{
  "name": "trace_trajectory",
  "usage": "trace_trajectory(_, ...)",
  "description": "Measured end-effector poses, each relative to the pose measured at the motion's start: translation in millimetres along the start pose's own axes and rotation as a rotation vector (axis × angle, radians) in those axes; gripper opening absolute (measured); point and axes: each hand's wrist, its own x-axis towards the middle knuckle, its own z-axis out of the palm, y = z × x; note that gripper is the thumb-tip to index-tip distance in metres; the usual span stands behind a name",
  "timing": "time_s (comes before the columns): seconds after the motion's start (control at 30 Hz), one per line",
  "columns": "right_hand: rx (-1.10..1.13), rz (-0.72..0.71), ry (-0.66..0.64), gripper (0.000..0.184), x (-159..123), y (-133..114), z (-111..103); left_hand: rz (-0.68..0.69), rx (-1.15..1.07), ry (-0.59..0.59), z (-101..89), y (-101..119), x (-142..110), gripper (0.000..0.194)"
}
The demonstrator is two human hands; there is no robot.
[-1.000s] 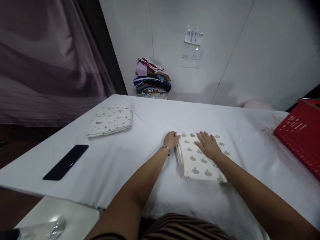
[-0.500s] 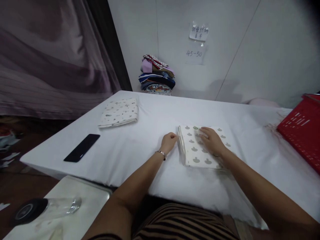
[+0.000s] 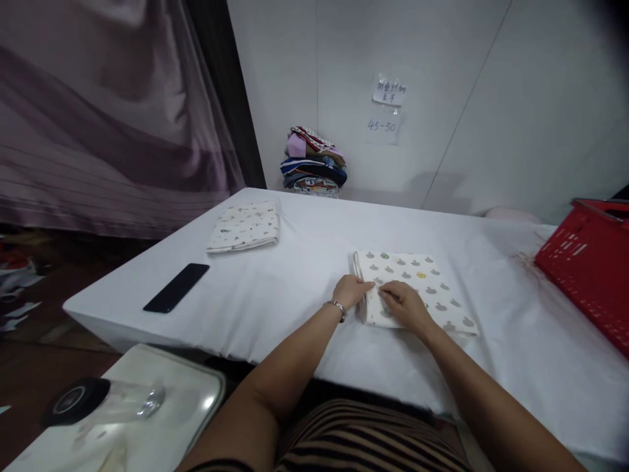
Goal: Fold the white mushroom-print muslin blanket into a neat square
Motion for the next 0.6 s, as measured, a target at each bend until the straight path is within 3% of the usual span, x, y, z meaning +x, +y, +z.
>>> trace_trajectory(0.2, 0.013, -0.002, 0.019, 0.022, -0.7, -0.9, 3.4, -0.006, -0.026, -0.018, -1.4, 0.9, 1.2, 0.045)
trace_trajectory(0.43, -0.054, -0.027, 0.029, 0.022, 2.2, -6.5, 6.3, -0.016, -0.040, 0.038, -4.7, 1.9, -8.4, 0.044)
trace_trajectory(0.6, 0.019, 0.013, 0.029, 0.024, 7.3, -10.5, 10.5, -0.149, -0.292, -0.086, -5.6, 8.5, -11.7, 0.033)
